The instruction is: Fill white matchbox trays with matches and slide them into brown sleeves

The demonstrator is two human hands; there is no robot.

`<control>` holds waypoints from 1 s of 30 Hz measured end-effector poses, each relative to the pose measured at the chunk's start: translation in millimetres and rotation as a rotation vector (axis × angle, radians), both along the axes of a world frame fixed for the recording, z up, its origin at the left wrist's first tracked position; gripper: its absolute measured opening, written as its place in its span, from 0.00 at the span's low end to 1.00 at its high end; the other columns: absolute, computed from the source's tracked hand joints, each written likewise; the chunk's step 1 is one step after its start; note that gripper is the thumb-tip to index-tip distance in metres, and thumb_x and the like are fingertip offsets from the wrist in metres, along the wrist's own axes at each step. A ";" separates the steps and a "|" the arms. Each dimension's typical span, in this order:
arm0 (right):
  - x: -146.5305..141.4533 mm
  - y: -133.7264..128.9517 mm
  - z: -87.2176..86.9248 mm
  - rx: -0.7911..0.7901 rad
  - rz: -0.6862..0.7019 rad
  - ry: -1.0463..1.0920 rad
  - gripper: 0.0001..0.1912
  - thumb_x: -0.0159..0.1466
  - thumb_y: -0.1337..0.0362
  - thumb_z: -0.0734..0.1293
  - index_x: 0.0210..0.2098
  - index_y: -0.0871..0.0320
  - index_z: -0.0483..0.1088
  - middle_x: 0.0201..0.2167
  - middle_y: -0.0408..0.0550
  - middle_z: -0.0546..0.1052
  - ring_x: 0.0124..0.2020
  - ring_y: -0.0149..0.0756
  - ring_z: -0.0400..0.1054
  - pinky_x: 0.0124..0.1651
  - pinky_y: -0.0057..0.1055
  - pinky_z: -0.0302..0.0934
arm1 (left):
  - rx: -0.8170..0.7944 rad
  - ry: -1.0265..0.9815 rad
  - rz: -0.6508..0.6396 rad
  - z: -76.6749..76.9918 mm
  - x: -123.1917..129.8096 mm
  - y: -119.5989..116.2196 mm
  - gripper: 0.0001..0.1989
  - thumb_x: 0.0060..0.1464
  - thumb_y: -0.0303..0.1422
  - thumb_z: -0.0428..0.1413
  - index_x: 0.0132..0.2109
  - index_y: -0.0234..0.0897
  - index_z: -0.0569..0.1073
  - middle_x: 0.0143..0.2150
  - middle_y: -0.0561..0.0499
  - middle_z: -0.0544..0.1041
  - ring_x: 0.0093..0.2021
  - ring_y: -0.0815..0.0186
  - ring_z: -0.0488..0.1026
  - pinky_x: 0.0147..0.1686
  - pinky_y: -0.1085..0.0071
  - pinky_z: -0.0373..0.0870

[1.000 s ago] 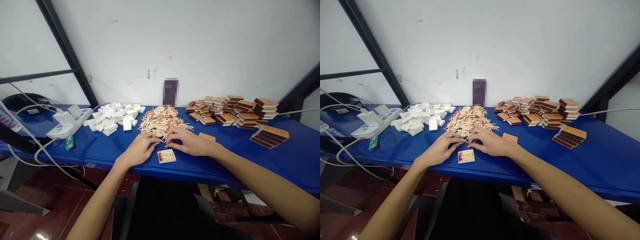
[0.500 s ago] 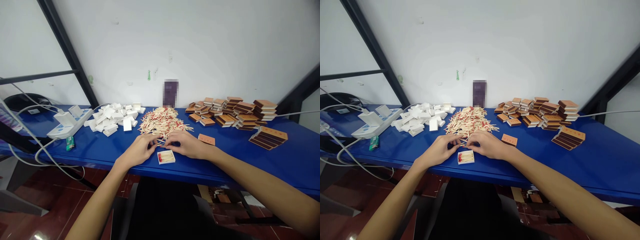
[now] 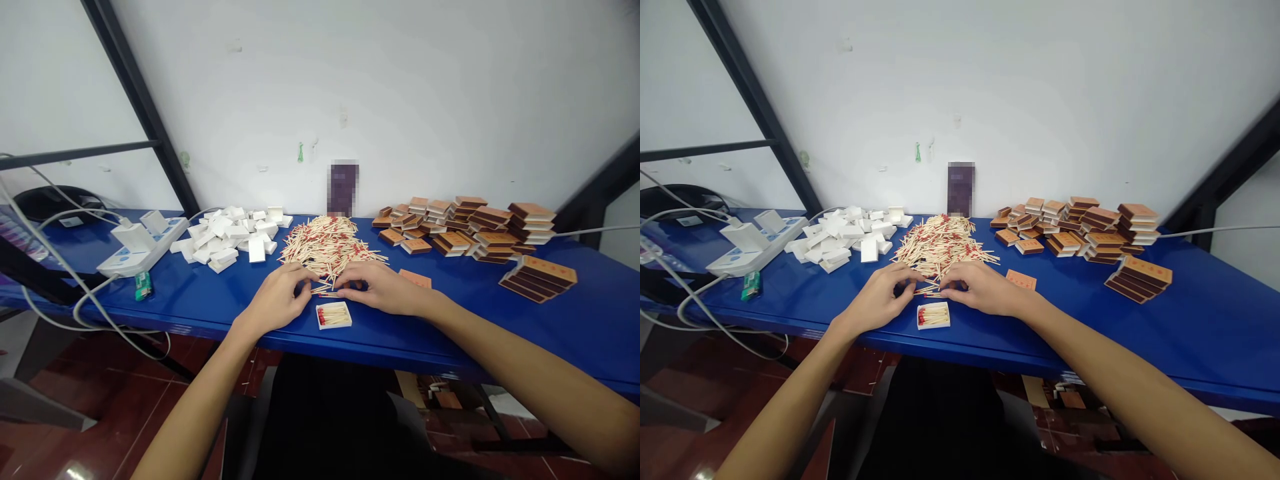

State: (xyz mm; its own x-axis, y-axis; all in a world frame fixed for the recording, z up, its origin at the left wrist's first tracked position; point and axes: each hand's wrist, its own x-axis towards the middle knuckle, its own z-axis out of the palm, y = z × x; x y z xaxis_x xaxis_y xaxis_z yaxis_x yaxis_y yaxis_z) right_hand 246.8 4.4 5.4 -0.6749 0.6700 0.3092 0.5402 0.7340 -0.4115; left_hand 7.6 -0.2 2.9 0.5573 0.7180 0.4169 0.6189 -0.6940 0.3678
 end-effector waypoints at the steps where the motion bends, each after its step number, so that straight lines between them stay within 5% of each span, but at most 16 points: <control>1: 0.8 -0.3 1.3 -0.011 -0.001 -0.024 0.08 0.67 0.62 0.66 0.41 0.57 0.77 0.35 0.47 0.77 0.37 0.36 0.70 0.42 0.32 0.61 | 0.009 0.039 0.040 0.3 0.3 -0.6 0.11 0.58 0.27 0.51 0.43 0.38 0.77 0.40 0.48 0.77 0.44 0.59 0.73 0.44 0.63 0.70; 5: 1.8 0.6 2.7 -0.047 0.012 -0.060 0.09 0.67 0.60 0.67 0.38 0.57 0.78 0.35 0.48 0.76 0.37 0.36 0.69 0.41 0.31 0.61 | 0.014 0.121 0.115 0.1 1.4 -2.1 0.07 0.56 0.33 0.56 0.40 0.37 0.77 0.37 0.48 0.75 0.43 0.57 0.72 0.43 0.62 0.68; 12: -1.2 5.5 -6.2 -0.054 0.013 -0.008 0.08 0.67 0.63 0.66 0.37 0.57 0.78 0.33 0.47 0.76 0.34 0.34 0.69 0.38 0.30 0.61 | -0.041 0.105 0.034 0.4 0.6 0.2 0.07 0.61 0.32 0.55 0.37 0.39 0.78 0.34 0.51 0.75 0.39 0.62 0.70 0.39 0.67 0.64; 23: -7.1 10.7 -12.8 0.013 0.047 0.053 0.06 0.66 0.64 0.68 0.37 0.57 0.78 0.30 0.46 0.76 0.31 0.33 0.68 0.35 0.29 0.59 | -0.056 0.126 -0.047 -0.5 -1.2 1.3 0.15 0.68 0.35 0.46 0.45 0.40 0.78 0.37 0.49 0.73 0.42 0.61 0.69 0.43 0.66 0.63; 30: -3.6 5.4 -6.1 0.032 0.006 0.026 0.10 0.69 0.66 0.62 0.39 0.57 0.77 0.34 0.48 0.77 0.35 0.35 0.69 0.39 0.31 0.60 | -0.063 0.099 -0.051 -2.0 -1.5 -0.5 0.13 0.65 0.43 0.53 0.46 0.44 0.78 0.38 0.50 0.73 0.43 0.61 0.69 0.43 0.66 0.63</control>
State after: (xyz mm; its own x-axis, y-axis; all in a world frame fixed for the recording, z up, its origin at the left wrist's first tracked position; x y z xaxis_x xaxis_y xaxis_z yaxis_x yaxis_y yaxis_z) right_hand 243.2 9.8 -0.7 -0.6703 0.6556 0.3477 0.5255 0.7501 -0.4015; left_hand 6.1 -0.7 0.9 0.6299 0.7107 0.3131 0.6188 -0.7029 0.3506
